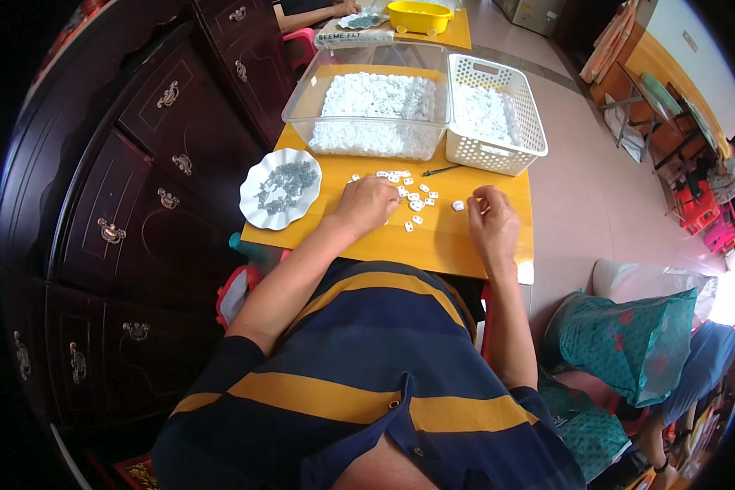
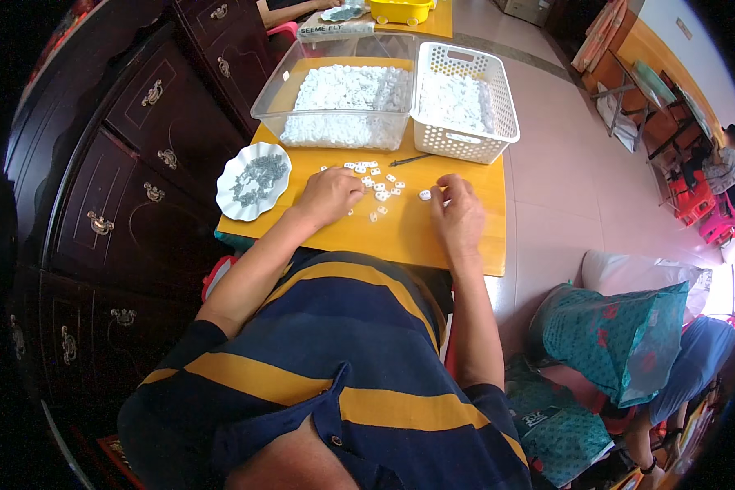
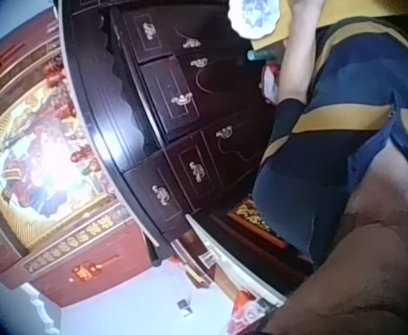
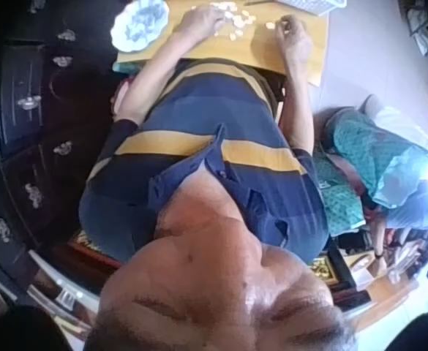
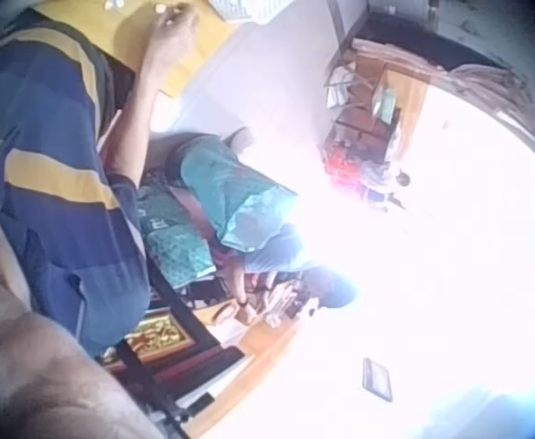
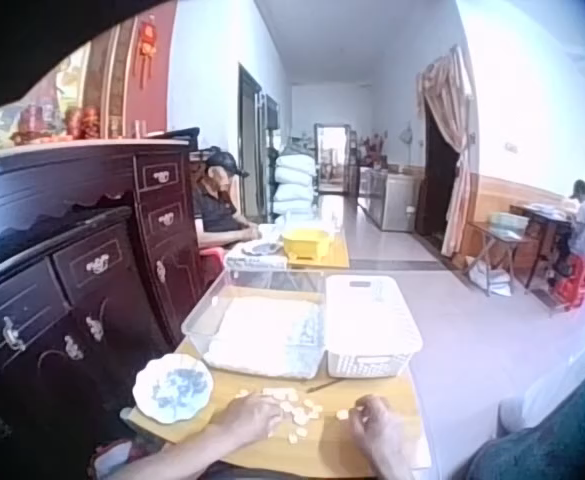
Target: Sorting and inspecting small white plastic components at a manual workstation, placing them into a dish and basket.
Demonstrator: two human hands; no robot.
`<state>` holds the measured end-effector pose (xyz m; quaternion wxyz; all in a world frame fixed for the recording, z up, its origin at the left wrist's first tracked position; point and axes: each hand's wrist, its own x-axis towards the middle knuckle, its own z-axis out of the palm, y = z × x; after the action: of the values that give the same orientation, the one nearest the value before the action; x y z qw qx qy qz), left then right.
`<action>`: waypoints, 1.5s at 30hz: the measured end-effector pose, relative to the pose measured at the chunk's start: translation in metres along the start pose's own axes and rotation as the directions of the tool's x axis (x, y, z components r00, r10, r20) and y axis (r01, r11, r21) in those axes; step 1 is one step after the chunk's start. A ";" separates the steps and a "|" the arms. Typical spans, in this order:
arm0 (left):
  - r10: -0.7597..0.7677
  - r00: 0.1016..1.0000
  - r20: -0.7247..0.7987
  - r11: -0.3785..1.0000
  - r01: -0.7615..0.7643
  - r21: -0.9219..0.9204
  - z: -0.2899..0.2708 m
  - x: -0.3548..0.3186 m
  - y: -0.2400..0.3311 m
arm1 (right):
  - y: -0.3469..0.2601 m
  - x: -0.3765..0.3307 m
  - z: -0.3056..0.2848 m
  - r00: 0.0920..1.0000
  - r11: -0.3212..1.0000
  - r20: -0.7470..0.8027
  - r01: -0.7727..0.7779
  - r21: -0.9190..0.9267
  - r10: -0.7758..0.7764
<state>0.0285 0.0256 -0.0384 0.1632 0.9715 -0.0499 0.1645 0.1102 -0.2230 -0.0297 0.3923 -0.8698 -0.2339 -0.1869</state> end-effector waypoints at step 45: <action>0.156 0.955 -0.254 0.928 -0.230 -0.295 -0.023 -0.004 0.048 | -0.039 -0.017 0.021 0.681 0.353 0.728 -0.703 0.617 0.083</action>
<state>0.0105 -0.0119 -0.0047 0.3065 0.8971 -0.1528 0.2790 0.0779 -0.1887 -0.0280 0.7171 -0.5828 -0.1693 0.3427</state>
